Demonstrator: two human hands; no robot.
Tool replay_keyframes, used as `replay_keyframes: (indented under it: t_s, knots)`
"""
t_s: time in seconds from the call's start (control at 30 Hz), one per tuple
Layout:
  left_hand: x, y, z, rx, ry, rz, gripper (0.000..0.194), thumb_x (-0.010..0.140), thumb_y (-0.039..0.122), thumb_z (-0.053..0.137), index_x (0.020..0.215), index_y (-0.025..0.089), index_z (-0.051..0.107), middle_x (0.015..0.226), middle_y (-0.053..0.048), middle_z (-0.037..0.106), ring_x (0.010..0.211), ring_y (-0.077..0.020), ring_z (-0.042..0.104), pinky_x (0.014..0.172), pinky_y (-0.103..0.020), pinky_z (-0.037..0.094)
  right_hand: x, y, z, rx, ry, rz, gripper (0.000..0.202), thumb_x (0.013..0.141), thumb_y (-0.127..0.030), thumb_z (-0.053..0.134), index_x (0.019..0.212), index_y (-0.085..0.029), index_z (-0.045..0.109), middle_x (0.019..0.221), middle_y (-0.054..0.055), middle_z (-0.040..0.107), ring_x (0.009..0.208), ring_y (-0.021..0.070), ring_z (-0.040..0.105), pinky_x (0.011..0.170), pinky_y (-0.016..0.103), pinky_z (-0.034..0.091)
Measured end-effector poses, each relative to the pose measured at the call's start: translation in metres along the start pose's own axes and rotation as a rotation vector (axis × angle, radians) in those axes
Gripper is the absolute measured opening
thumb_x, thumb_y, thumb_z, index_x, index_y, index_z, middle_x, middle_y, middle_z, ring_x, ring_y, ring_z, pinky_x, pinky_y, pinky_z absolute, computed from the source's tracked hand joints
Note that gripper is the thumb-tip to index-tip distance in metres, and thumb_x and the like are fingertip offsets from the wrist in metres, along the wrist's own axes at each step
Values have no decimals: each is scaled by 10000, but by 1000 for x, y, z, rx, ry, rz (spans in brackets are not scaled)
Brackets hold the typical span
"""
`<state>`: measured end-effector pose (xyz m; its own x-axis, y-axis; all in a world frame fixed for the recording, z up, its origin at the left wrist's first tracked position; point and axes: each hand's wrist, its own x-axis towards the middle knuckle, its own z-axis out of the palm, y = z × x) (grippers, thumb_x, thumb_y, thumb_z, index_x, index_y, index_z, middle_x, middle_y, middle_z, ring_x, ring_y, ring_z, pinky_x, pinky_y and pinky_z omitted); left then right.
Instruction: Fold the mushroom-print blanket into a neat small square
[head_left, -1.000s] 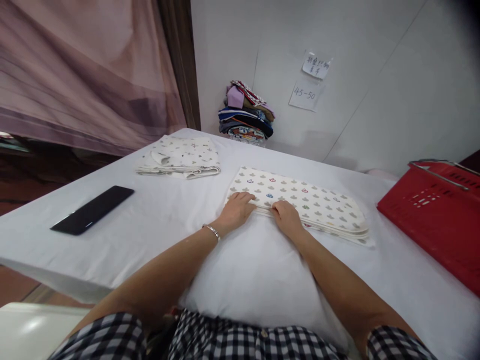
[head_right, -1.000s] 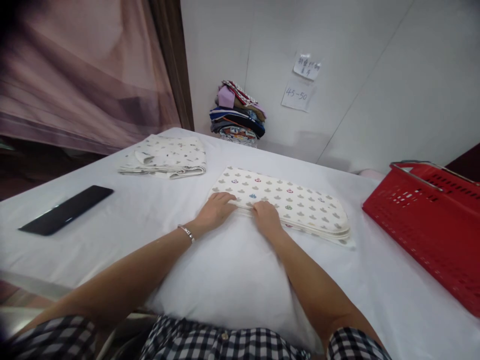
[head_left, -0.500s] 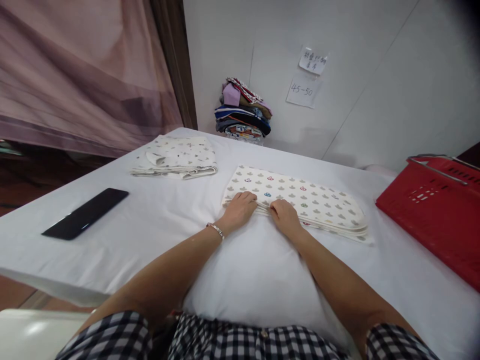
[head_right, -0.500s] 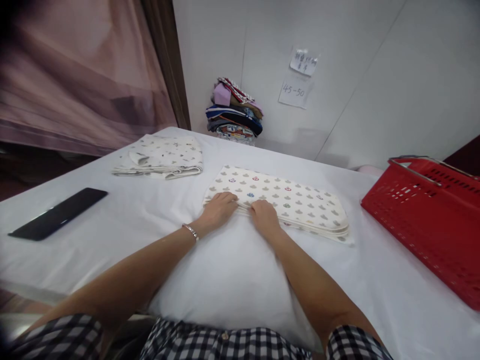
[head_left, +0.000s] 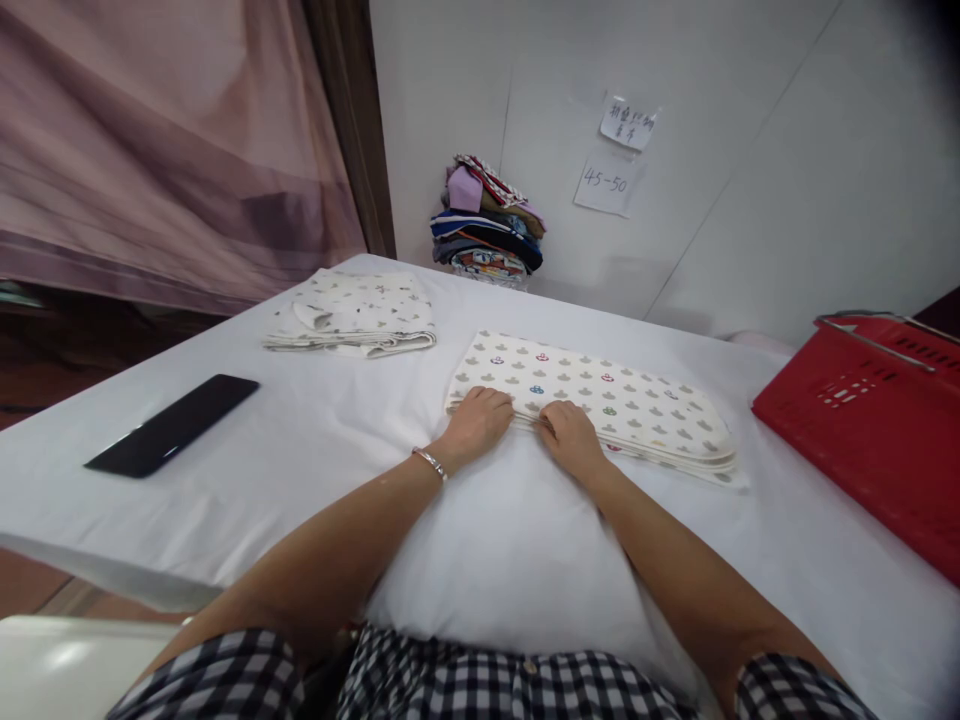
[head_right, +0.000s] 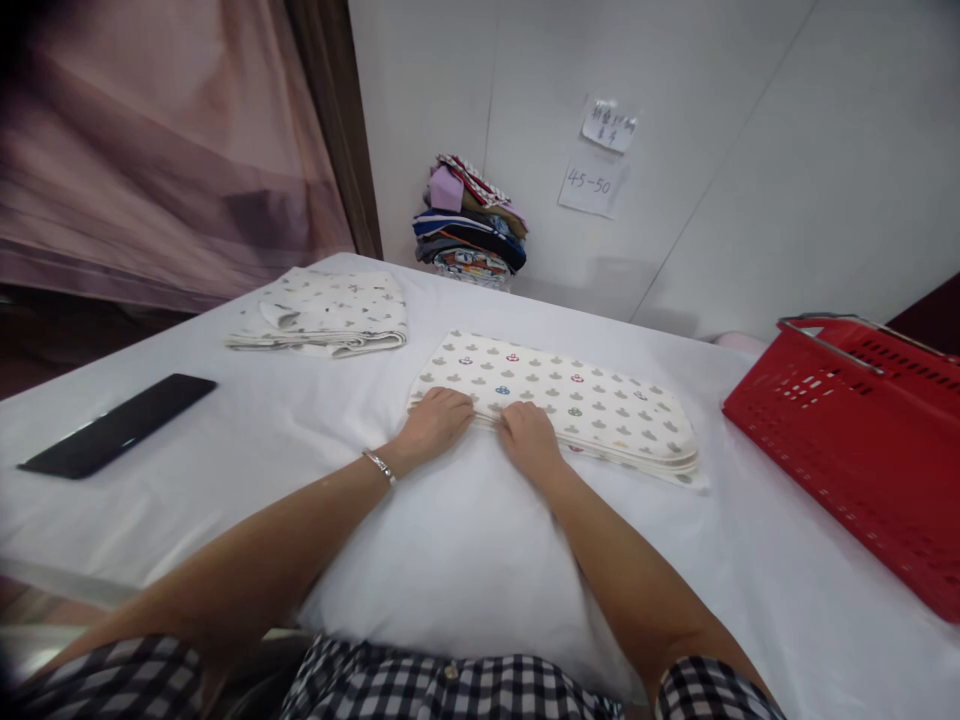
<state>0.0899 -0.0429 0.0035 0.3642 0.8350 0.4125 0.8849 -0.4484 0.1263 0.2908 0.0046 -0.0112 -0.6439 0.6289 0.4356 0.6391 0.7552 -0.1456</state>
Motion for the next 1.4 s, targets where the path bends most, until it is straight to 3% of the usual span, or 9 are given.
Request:
replay_keyframes:
  t_s: [0.37,0.87,1.0,1.13,1.27,1.4]
  knots:
    - [-1,0,1,22,-14,-1,192,899,130,401,836,184,574,858,-55,612,860,-194,540,804,-351,378,0,5,7,6,20,-22,201,928,-192,406,937,-197,608,918,80,619,867,221,516,740,342,389]
    - [-5,-9,5,84,1,-24,195,899,115,400,936,192,575,914,-56,627,890,-203,547,784,-342,389,0,5,7,34,30,-19,228,946,-228,392,926,-200,617,913,81,628,860,224,531,751,350,409]
    - [-7,-10,8,30,24,-34,239,890,83,382,959,196,580,1078,-68,604,979,-201,533,820,-343,394,0,5,8,40,44,-20,217,942,-228,403,922,-191,616,906,80,628,856,224,527,751,352,412]
    - [-6,-5,7,35,-6,40,249,906,120,378,932,205,611,1249,-47,544,1127,-206,464,918,-360,368,1,5,8,63,56,-7,211,938,-210,405,909,-187,612,887,75,623,848,218,527,746,344,413]
    - [-3,0,8,24,-7,22,253,931,188,379,864,201,623,1172,-40,582,1034,-191,498,879,-348,380,0,5,8,62,61,1,207,936,-199,405,895,-193,608,878,68,621,837,214,523,742,339,412]
    - [-1,0,13,-5,24,-30,223,915,152,394,909,189,613,1069,-41,608,980,-176,513,844,-325,388,0,6,11,71,87,-22,194,934,-198,413,897,-192,604,875,67,621,828,211,524,738,338,415]
